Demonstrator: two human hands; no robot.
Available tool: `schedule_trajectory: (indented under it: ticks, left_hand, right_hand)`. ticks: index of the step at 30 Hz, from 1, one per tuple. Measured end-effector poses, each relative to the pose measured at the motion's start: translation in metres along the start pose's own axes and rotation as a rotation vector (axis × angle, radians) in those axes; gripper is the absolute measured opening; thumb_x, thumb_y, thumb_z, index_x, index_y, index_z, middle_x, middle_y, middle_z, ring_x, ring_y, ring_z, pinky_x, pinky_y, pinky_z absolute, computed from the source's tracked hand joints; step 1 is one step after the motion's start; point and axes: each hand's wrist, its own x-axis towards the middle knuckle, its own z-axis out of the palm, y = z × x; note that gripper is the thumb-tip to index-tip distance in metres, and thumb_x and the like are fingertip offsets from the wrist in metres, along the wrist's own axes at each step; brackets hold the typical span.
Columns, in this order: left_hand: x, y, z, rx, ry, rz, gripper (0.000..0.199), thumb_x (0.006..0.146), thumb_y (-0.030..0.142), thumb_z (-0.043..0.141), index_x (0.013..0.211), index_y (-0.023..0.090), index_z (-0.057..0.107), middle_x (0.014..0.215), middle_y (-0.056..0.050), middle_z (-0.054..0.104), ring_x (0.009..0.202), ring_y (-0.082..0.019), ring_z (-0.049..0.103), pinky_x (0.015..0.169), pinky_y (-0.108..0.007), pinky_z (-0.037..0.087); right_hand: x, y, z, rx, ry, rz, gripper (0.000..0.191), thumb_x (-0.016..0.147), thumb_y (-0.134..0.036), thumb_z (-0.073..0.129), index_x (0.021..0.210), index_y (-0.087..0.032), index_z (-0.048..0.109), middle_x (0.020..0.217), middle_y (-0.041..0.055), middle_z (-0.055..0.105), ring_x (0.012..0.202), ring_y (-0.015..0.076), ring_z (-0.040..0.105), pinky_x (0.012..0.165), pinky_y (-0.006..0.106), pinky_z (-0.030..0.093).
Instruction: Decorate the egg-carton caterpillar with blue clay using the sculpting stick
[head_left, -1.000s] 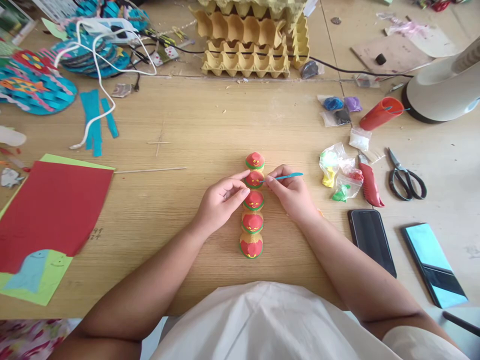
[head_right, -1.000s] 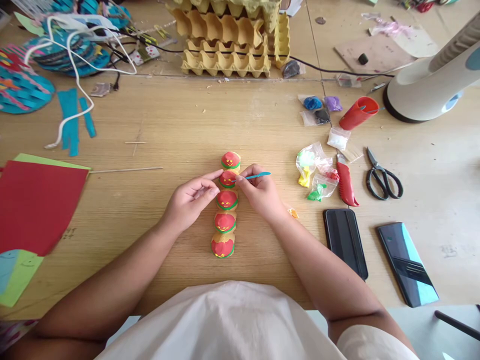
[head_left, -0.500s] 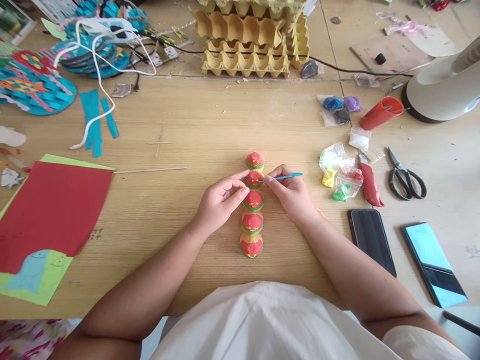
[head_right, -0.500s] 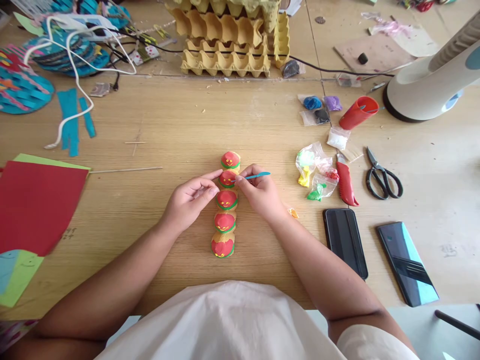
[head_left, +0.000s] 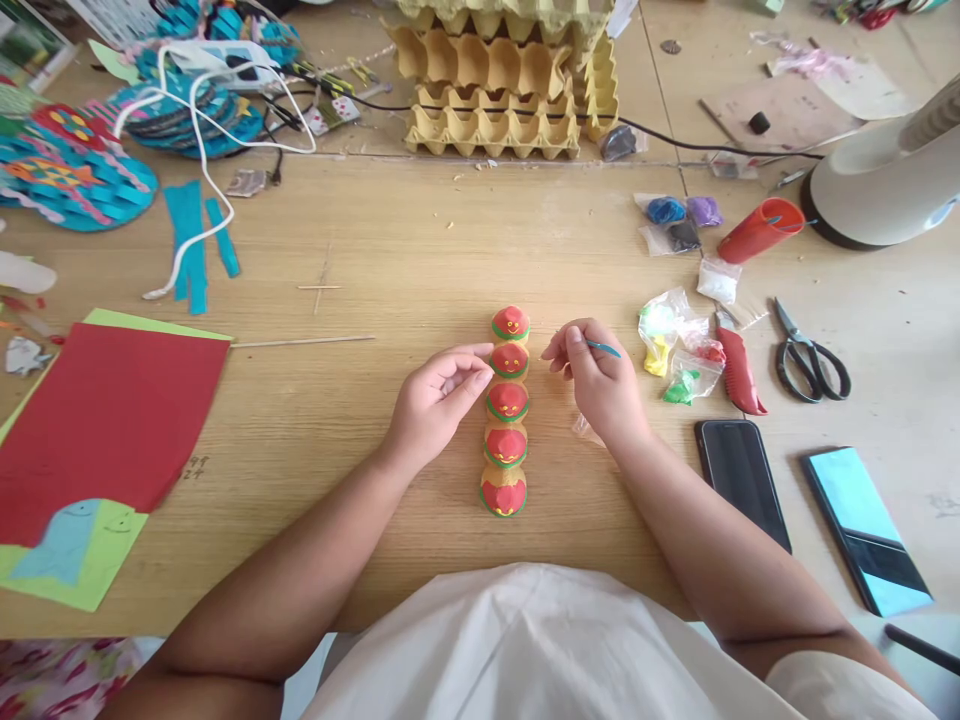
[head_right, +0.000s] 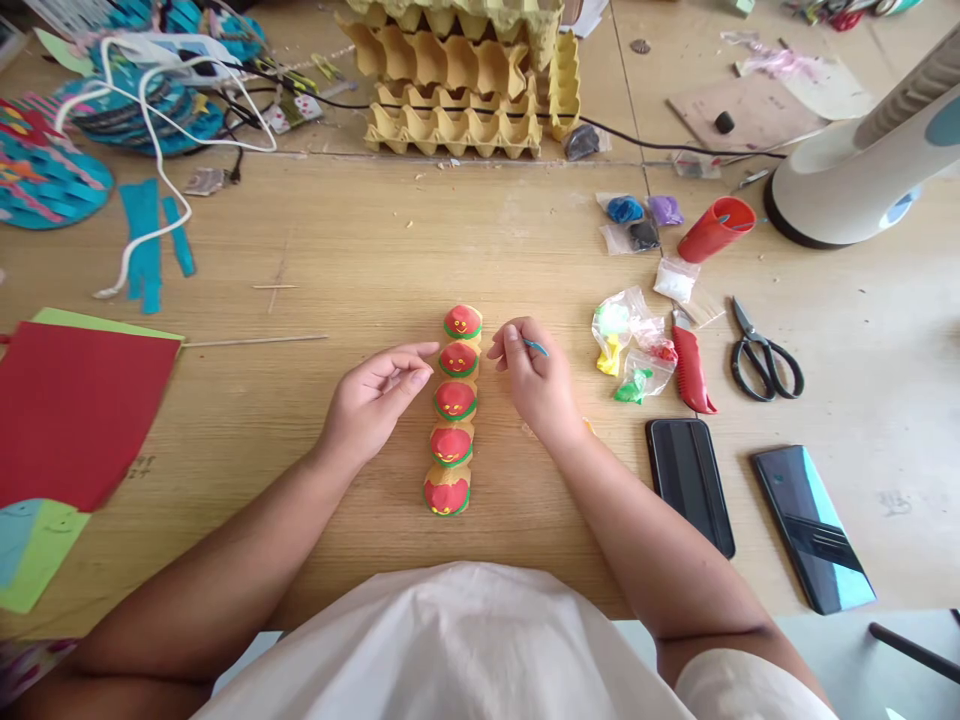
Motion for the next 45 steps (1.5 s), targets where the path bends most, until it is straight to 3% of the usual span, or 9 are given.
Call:
schedule_trajectory:
  ticks: [4,7,10,19,25,31,39,45]
  left_hand:
    - [-0.001,-0.001,0.001,0.003,-0.026,0.003,0.024,0.094,0.043,0.072,0.096,0.019,0.070,0.137,-0.014,0.071,0.123,-0.026,0.070,0.106,-0.041,0.056]
    - [-0.003,-0.002,0.002,-0.019,-0.055,0.003,0.024,0.094,0.043,0.071,0.098,0.019,0.071,0.141,-0.014,0.069,0.128,-0.027,0.068,0.109,-0.042,0.055]
    - [-0.003,-0.004,0.002,-0.008,-0.055,0.000,0.025,0.094,0.043,0.071,0.097,0.019,0.072,0.143,-0.015,0.067,0.129,-0.028,0.067,0.108,-0.041,0.056]
    - [-0.002,-0.004,0.003,-0.044,-0.067,-0.037,0.026,0.094,0.045,0.071,0.094,0.019,0.071,0.147,-0.015,0.064,0.138,-0.031,0.061,0.114,-0.046,0.052]
    - [-0.004,0.001,0.004,-0.124,-0.042,-0.023,0.023,0.095,0.042,0.071,0.094,0.020,0.069,0.145,-0.013,0.066,0.139,-0.029,0.060,0.119,-0.047,0.046]
    - [-0.008,0.005,0.006,-0.121,-0.025,-0.009,0.024,0.095,0.045,0.071,0.095,0.020,0.069,0.139,-0.012,0.070,0.134,-0.028,0.064,0.114,-0.046,0.051]
    - [-0.010,0.010,0.002,-0.041,0.036,0.141,0.009,0.093,0.032,0.074,0.097,0.024,0.075,0.120,-0.007,0.075,0.115,-0.022,0.070,0.100,-0.037,0.058]
    - [-0.011,0.015,-0.003,0.140,0.070,0.277,0.007,0.093,0.032,0.075,0.093,0.025,0.074,0.101,-0.005,0.072,0.100,-0.021,0.068,0.095,-0.038,0.056]
  right_hand:
    - [-0.003,0.005,-0.004,-0.312,-0.024,-0.060,0.020,0.101,-0.034,0.055,0.084,-0.025,0.060,0.070,-0.0010,0.060,0.061,0.0157,0.049,0.061,0.030,0.033]
    - [-0.007,0.010,-0.001,-0.312,-0.076,0.002,0.011,0.095,-0.030,0.063,0.086,-0.026,0.057,0.068,-0.0036,0.058,0.053,0.0129,0.041,0.055,0.030,0.027]
    - [-0.008,0.012,0.004,-0.221,-0.125,0.103,0.012,0.093,-0.030,0.063,0.086,-0.026,0.054,0.067,-0.0050,0.057,0.050,0.0116,0.039,0.051,0.029,0.027]
    - [-0.008,0.007,0.013,0.169,-0.155,0.295,0.025,0.090,-0.041,0.068,0.087,-0.025,0.050,0.066,-0.0064,0.058,0.054,0.0107,0.050,0.053,0.026,0.035]
    - [-0.006,0.007,0.019,0.411,-0.099,0.337,0.036,0.080,-0.045,0.077,0.088,-0.025,0.048,0.062,-0.0078,0.056,0.056,0.0104,0.051,0.052,0.024,0.032]
    - [-0.007,0.004,0.019,0.552,-0.116,0.405,0.051,0.071,-0.047,0.087,0.088,-0.026,0.044,0.058,-0.0120,0.044,0.050,0.0082,0.040,0.048,0.023,0.021]
    - [-0.008,0.002,0.016,0.690,-0.166,0.527,0.058,0.062,-0.042,0.094,0.081,-0.025,0.043,0.063,-0.0104,0.041,0.052,0.0068,0.033,0.048,0.022,0.015]
    - [-0.012,-0.003,0.017,0.717,-0.261,0.575,0.053,0.066,-0.042,0.093,0.077,-0.024,0.044,0.066,-0.0088,0.040,0.052,0.0070,0.027,0.048,0.023,0.013]
